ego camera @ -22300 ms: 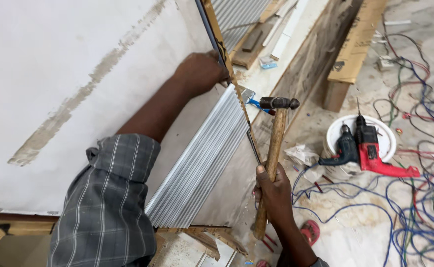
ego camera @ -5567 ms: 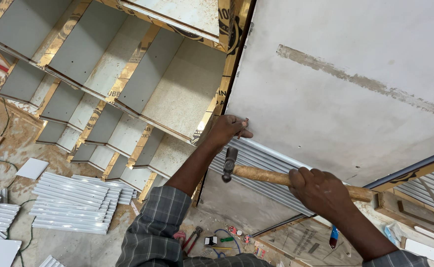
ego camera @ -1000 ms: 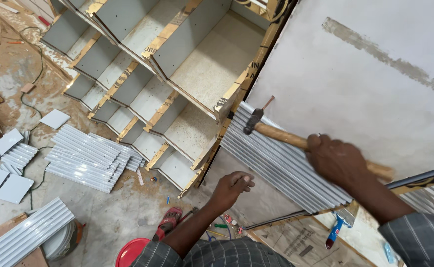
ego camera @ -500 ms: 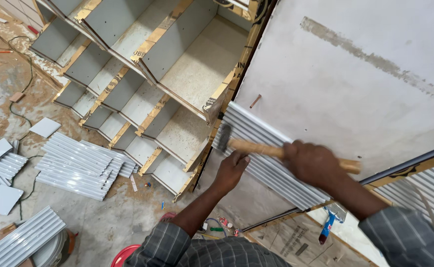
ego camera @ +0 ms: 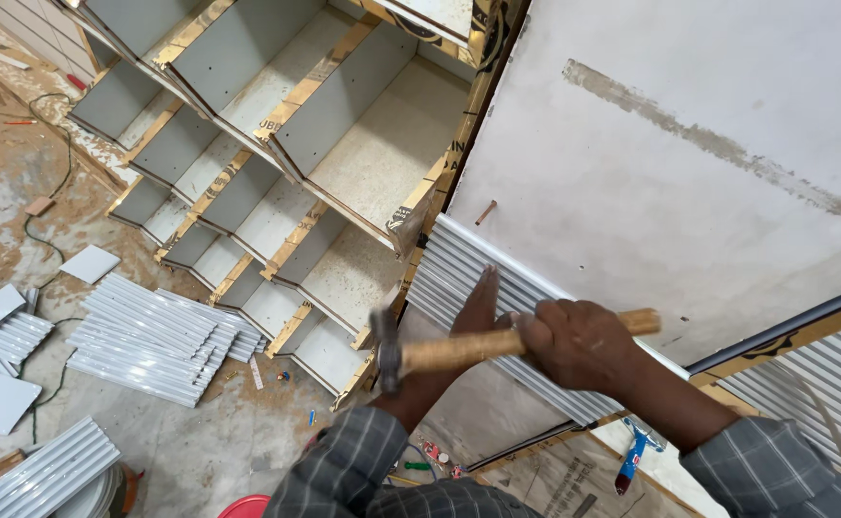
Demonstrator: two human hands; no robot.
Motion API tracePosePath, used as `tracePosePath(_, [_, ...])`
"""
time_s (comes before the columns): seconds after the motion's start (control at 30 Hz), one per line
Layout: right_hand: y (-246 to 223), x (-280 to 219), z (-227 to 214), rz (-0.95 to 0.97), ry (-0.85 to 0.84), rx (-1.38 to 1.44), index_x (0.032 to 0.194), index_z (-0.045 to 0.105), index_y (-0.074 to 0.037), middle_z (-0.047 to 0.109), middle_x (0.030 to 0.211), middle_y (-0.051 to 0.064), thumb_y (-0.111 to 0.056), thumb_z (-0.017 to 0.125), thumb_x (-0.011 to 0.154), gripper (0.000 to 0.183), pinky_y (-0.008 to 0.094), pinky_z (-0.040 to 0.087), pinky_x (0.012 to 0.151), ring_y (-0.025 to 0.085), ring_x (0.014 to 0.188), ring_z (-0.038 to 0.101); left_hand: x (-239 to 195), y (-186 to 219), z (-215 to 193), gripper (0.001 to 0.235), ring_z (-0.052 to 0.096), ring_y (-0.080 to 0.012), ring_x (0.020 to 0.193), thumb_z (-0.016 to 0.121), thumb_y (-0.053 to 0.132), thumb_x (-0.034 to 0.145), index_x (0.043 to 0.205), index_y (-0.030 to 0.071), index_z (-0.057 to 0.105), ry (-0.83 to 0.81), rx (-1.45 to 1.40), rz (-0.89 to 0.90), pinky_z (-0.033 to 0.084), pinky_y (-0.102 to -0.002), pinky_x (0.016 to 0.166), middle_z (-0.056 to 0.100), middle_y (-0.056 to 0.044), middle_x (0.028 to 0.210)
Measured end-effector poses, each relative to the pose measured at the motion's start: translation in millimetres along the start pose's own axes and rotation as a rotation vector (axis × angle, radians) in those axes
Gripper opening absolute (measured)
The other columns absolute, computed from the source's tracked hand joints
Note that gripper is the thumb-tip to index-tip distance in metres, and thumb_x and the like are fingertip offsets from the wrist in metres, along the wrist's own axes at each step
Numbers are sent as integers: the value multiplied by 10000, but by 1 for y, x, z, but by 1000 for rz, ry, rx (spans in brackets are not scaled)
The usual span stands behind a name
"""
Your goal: The person uses a power drill to secure a white corrugated ceiling panel to the ceiling structure. They then use a hammer to drive nails into the panel and finally position another panel into place.
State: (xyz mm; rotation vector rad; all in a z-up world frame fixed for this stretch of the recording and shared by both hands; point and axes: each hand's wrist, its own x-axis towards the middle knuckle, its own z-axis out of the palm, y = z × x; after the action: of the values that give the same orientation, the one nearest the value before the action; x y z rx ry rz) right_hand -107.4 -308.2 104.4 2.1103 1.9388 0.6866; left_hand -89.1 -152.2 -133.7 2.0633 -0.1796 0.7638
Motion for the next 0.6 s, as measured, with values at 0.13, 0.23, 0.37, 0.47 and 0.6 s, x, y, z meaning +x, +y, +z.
tracePosePath(0.13, [24,2,5,237,-217,-73,952,577,-56,623,713,104,-297,570,973,242,389,539,427,244,537,662,10,2,20,902,213,-494,1594,622,317,1034,1586,-183,113,144,220,129,269,-499,1320,178,-408,1662])
tracePosePath(0.23, [33,0,9,321,-278,-177,898,556,-68,624,696,100,-305,566,985,253,401,535,423,246,532,659,8,13,22,956,166,-484,1549,680,331,916,1558,-138,149,-72,9,-201,260,-508,1250,155,-386,1639])
tracePosePath(0.37, [18,-17,19,64,-181,-112,894,561,-60,628,663,101,-292,560,988,251,401,530,396,231,496,649,12,25,26,997,73,-532,1554,694,296,952,1564,-172,62,-6,151,-96,227,-548,1240,68,-429,1620])
tracePosePath(0.47, [15,-21,23,-106,123,-20,908,569,-85,601,637,89,-261,577,903,177,414,549,442,246,495,646,15,29,23,981,72,-558,1560,680,269,979,1571,-193,49,37,207,-35,233,-554,1251,56,-455,1620])
tracePosePath(0.6, [33,-9,18,229,-116,-231,936,577,-40,615,674,100,-279,607,913,242,379,526,388,240,491,646,10,34,19,974,131,-495,1544,684,313,907,1566,-132,122,-52,34,-206,223,-545,1243,145,-382,1630])
